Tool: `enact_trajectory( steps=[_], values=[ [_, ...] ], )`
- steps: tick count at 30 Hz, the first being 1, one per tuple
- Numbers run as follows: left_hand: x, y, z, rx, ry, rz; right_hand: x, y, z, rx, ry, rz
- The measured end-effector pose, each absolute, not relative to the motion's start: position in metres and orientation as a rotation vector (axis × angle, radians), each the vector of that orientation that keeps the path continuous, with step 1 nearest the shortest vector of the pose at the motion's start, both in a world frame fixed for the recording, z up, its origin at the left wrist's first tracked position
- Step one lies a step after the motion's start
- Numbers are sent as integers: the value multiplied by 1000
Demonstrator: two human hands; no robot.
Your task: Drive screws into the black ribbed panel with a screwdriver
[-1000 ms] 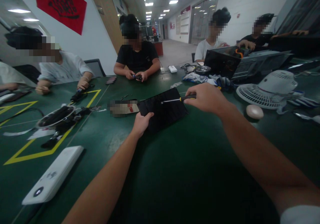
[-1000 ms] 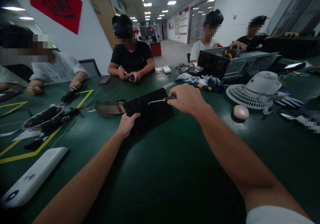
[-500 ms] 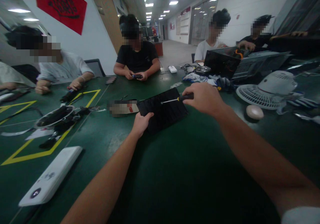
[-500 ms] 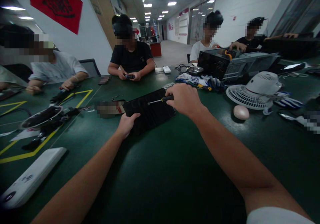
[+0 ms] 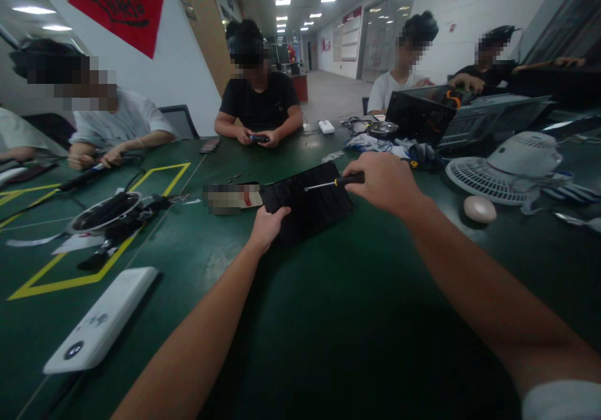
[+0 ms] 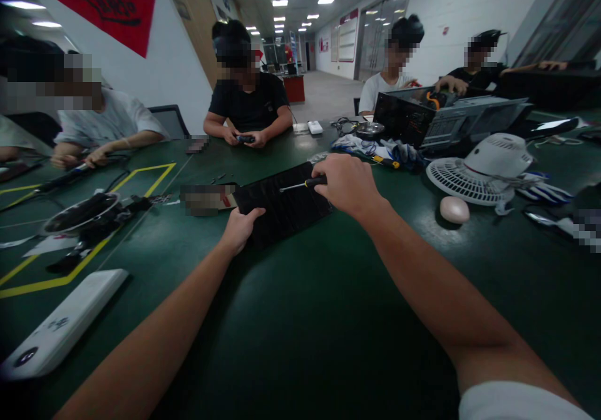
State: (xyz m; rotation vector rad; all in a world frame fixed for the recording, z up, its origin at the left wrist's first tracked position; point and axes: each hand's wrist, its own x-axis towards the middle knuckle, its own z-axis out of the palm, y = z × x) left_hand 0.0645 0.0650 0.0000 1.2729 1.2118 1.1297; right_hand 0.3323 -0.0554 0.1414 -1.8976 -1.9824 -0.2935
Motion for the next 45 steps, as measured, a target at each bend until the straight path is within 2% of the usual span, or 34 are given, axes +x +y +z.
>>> enact_trajectory(
  steps=[23,29,37,45],
  values=[
    [66,58,8,1294,1225,1145,318,-59,147,-2212,-2006,-7],
    [65,57,8,1280,1212,1137,324,-57,145,-2166,-2025,52],
    [65,58,8,1285,1221,1126,337,-57,143,-2068,-1996,-93],
    [66,58,8,1286,1235,1126,329,-59,145,-2067,-2003,-80]
  ],
)
